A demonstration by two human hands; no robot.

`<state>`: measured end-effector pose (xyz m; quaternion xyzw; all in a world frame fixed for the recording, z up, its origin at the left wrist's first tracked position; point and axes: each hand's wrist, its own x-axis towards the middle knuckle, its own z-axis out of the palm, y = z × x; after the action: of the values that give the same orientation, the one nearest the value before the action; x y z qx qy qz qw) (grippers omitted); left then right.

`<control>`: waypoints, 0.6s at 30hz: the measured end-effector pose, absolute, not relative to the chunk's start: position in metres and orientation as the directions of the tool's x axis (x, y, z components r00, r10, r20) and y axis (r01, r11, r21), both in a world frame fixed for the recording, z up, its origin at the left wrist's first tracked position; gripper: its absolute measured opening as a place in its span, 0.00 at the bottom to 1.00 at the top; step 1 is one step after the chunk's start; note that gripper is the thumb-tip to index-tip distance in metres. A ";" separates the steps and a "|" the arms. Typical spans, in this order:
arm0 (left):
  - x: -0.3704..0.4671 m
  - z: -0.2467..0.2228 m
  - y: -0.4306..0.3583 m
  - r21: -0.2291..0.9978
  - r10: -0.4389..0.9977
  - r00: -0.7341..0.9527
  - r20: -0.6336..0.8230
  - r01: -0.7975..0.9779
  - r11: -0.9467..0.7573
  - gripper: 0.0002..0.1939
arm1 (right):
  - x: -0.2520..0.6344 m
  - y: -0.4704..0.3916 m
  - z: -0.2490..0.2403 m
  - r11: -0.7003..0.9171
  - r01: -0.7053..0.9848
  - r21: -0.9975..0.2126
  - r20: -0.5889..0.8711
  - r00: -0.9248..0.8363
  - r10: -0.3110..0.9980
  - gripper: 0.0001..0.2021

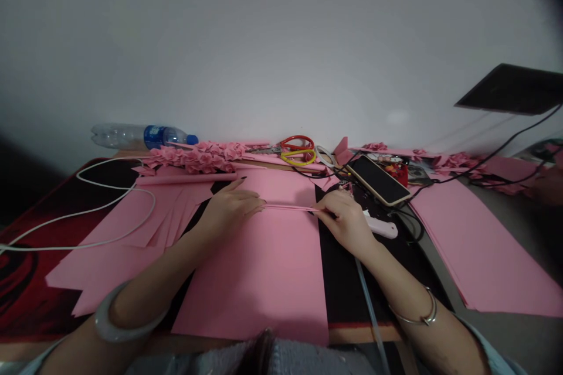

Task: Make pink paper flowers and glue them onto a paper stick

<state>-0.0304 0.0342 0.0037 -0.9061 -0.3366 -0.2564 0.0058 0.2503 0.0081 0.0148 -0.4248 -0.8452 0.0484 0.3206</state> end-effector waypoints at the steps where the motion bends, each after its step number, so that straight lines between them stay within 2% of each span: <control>1: -0.030 0.005 0.034 0.171 0.619 0.639 0.455 0.620 -0.766 0.18 | 0.250 0.008 0.015 0.630 0.689 -0.359 0.502 -0.426 0.752 0.07; 7: -0.032 0.005 0.033 0.295 0.758 0.562 0.331 0.702 -0.649 0.16 | 0.254 0.008 0.019 0.575 0.700 -0.425 0.501 -0.347 0.793 0.06; 12: -0.032 0.007 0.032 0.328 0.800 0.544 0.251 0.730 -0.600 0.18 | 0.260 0.011 0.021 0.444 0.680 -0.583 0.442 -0.192 0.876 0.05; 15: -0.034 0.006 0.033 0.338 0.792 0.551 0.263 0.716 -0.611 0.18 | 0.261 0.011 0.022 0.414 0.658 -0.629 0.381 -0.203 0.902 0.07; 18: -0.038 0.001 0.038 0.364 0.774 0.564 0.287 0.684 -0.633 0.16 | 0.260 0.010 0.024 0.440 0.653 -0.616 0.362 -0.261 0.895 0.06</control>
<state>-0.0380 0.0381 0.0012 -0.8779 -0.4153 -0.2134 -0.1062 0.2598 0.0103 0.0242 -0.4994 -0.7748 0.1743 0.3461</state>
